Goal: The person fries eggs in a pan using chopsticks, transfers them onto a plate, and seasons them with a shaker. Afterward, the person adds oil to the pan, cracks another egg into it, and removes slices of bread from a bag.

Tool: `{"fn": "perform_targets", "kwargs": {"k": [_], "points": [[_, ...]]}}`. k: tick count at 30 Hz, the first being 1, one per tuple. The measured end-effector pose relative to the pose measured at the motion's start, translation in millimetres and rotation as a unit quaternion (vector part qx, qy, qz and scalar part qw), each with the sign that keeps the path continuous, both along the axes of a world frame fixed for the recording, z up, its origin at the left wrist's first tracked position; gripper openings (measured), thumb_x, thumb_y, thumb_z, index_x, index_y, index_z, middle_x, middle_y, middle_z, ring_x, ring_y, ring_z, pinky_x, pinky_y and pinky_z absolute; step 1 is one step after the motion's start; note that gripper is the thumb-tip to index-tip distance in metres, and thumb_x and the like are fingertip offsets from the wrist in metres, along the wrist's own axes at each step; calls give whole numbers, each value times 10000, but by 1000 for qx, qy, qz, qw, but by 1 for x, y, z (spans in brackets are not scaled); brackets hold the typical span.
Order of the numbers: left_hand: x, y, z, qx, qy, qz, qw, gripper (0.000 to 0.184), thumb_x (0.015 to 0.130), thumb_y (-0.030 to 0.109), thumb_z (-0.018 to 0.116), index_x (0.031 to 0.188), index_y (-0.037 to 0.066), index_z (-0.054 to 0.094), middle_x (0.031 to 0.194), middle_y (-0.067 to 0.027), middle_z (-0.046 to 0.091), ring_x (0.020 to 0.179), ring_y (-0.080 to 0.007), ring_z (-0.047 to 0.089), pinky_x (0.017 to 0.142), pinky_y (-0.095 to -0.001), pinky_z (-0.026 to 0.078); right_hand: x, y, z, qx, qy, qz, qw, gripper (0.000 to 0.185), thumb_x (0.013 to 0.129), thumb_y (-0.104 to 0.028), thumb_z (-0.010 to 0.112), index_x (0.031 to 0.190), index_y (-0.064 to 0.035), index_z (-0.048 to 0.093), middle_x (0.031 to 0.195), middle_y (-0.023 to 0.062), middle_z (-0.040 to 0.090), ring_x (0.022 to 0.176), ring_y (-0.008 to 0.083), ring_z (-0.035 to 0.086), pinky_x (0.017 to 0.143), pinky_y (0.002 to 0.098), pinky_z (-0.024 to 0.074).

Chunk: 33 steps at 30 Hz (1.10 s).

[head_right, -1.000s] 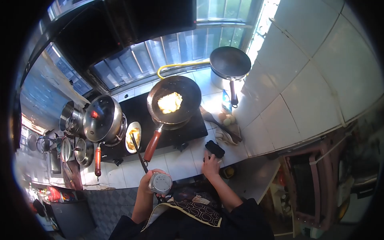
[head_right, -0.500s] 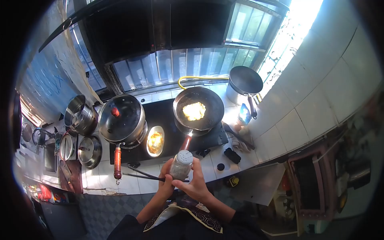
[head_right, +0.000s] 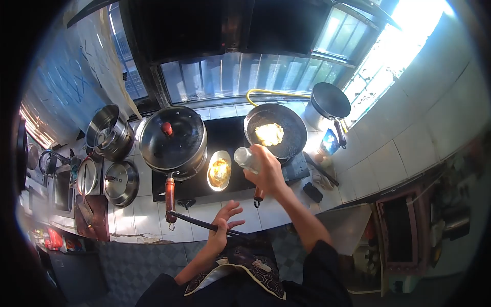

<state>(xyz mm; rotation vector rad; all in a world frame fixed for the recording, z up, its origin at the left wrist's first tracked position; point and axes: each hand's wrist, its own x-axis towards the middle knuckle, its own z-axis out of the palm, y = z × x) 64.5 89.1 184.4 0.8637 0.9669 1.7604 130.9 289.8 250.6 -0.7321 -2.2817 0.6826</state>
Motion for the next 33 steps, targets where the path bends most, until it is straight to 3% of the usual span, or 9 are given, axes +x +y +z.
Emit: {"fn": "perform_targets", "kwargs": {"k": [2, 4, 6, 10, 13, 17, 21, 25, 33], "points": [[-6, -11, -5, -21, 19, -38, 999, 667, 890, 500, 335, 1330, 1, 275, 1301, -185, 370, 1184, -282, 408, 900, -420, 434, -15, 21, -14, 72, -122, 99, 985, 510, 571, -82, 674, 1036, -67, 465, 922, 124, 549, 879, 318, 542, 759, 401, 443], [-10, -18, -7, -29, 24, -20, 999, 641, 896, 491, 327, 1309, 1, 316, 1261, -189, 418, 1150, -274, 444, 886, -407, 443, -27, 31, -36, 110, -130, 152, 974, 528, 556, -82, 679, 1034, -75, 455, 897, 113, 536, 885, 309, 534, 774, 388, 434], [-15, -26, -9, -50, 29, -26, 998, 634, 896, 492, 327, 1302, 5, 331, 1233, -191, 446, 1110, -260, 478, 858, -390, 456, -40, 44, -50, 100, -176, 154, 967, 519, 561, -89, 680, 1021, -69, 439, 875, 108, 528, 853, 310, 531, 763, 388, 429], [-24, -34, -9, -64, 30, -14, 997, 620, 897, 489, 329, 1290, 9, 352, 1200, -190, 476, 1064, -246, 509, 834, -370, 464, -63, 64, -73, 237, -255, 168, 922, 563, 540, -98, 702, 1036, -64, 439, 849, 101, 517, 794, 280, 540, 744, 386, 424], [-29, -36, -9, -64, 41, -12, 997, 611, 899, 486, 327, 1285, 14, 364, 1174, -185, 496, 1027, -239, 528, 816, -354, 469, -62, 53, -86, 201, -285, 233, 908, 625, 556, -109, 709, 1111, -61, 428, 900, 78, 518, 816, 250, 548, 770, 381, 418], [-30, -37, -6, -76, 46, -25, 996, 605, 900, 488, 321, 1284, 23, 373, 1155, -179, 512, 982, -227, 546, 794, -336, 472, -78, 60, -100, 273, -327, 126, 896, 617, 561, -140, 718, 1111, -88, 442, 923, 71, 515, 858, 241, 535, 830, 402, 400], [-32, -35, -7, -81, 49, -36, 995, 606, 897, 496, 317, 1282, 32, 383, 1142, -173, 521, 951, -213, 557, 787, -323, 471, -74, 35, -92, 233, -339, 187, 892, 563, 617, -114, 675, 1130, -108, 442, 948, 72, 510, 865, 257, 533, 859, 456, 370], [-32, -33, -4, -91, 46, -39, 994, 604, 899, 495, 316, 1282, 34, 383, 1133, -170, 526, 944, -209, 559, 782, -323, 473, -82, 44, -103, 267, -333, 102, 898, 498, 671, -77, 620, 1134, -112, 440, 947, 73, 497, 901, 259, 519, 869, 492, 359], [-33, -33, -5, -96, 42, -28, 994, 595, 901, 490, 320, 1272, 30, 395, 1122, -169, 530, 934, -204, 561, 777, -322, 473, -71, 41, -105, 287, -362, 132, 877, 517, 677, -127, 637, 1155, -117, 441, 955, 65, 498, 896, 255, 528, 885, 494, 352]]}}
